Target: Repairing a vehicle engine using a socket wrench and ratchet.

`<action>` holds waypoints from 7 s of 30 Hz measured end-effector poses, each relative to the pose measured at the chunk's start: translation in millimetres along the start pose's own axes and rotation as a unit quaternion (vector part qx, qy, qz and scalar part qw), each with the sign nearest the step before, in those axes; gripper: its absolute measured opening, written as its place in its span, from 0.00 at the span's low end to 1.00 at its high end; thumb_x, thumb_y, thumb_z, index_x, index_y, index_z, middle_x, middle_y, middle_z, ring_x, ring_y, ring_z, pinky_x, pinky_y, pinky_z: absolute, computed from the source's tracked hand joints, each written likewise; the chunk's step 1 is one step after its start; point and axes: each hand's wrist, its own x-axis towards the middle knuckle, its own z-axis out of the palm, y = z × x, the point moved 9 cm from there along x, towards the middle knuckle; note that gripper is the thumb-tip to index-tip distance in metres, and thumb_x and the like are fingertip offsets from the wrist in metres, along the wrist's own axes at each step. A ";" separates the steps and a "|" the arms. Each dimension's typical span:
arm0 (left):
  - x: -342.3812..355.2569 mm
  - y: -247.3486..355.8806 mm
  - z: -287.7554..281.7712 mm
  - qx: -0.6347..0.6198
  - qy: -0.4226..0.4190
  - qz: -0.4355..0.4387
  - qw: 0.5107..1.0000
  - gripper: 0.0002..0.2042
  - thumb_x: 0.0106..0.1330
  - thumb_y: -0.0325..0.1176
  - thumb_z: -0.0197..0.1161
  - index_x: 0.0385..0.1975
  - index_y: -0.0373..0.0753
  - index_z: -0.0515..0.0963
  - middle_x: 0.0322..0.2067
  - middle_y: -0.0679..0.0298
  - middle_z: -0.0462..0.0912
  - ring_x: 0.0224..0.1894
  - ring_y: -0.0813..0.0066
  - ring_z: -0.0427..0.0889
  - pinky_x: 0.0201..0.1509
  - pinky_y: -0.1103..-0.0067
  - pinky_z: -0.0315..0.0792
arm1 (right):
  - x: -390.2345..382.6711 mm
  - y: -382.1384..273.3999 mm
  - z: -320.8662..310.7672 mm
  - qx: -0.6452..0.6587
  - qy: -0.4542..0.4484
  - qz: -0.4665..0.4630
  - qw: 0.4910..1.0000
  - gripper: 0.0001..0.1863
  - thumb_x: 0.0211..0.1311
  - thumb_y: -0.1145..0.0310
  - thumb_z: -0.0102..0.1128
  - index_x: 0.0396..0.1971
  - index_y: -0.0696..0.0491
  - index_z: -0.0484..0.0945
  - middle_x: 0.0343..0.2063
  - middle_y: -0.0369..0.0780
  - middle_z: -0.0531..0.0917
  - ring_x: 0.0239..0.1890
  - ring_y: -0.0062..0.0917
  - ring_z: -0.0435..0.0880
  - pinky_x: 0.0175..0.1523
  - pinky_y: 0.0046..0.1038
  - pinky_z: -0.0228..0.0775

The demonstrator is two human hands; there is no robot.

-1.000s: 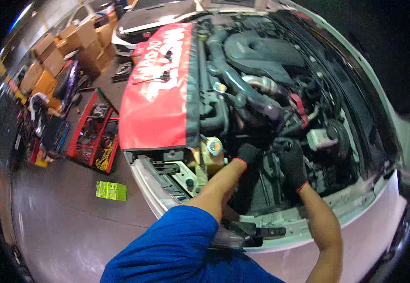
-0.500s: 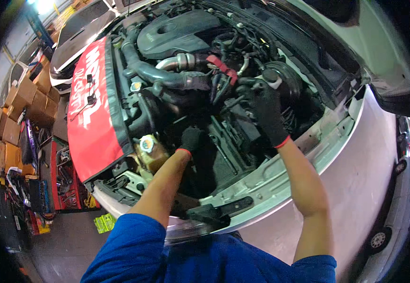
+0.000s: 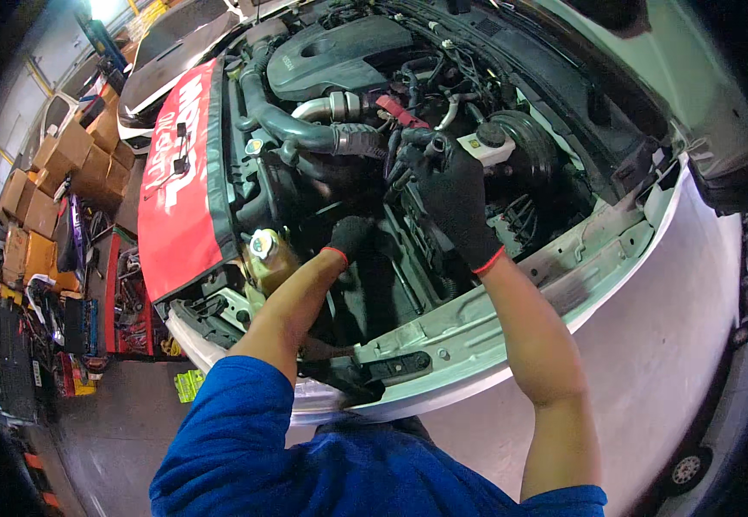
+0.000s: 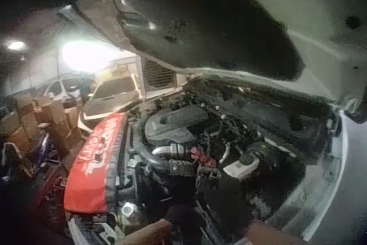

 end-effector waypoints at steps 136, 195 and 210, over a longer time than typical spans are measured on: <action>-97.7 -65.5 -86.5 -0.566 0.259 -0.325 0.712 0.11 0.57 0.22 0.56 0.39 0.35 0.78 0.35 0.56 0.82 0.38 0.69 0.80 0.45 0.77 0.71 | -43.9 35.3 186.1 0.206 -0.321 0.310 0.871 0.20 0.68 0.59 0.44 0.55 0.53 0.69 0.36 0.37 0.80 0.33 0.18 0.76 0.38 0.22 0.70; -37.7 -65.1 -81.3 -0.596 0.132 -0.096 0.786 0.13 0.56 0.31 0.52 0.40 0.34 0.73 0.40 0.51 0.76 0.44 0.50 0.74 0.50 0.64 0.67 | -146.3 -99.7 170.4 -0.365 -0.198 -0.127 0.901 0.22 0.57 0.61 0.49 0.52 0.54 0.70 0.55 0.50 0.69 0.54 0.46 0.69 0.57 0.39 0.62; -43.1 -58.9 -115.2 -0.499 0.209 -0.142 0.829 0.13 0.65 0.40 0.45 0.31 0.36 0.72 0.28 0.45 0.77 0.34 0.40 0.74 0.37 0.57 0.67 | -127.3 -21.0 160.1 -0.568 -0.206 -0.047 0.796 0.16 0.51 0.71 0.52 0.43 0.57 0.74 0.21 0.45 0.79 0.26 0.38 0.80 0.30 0.39 0.70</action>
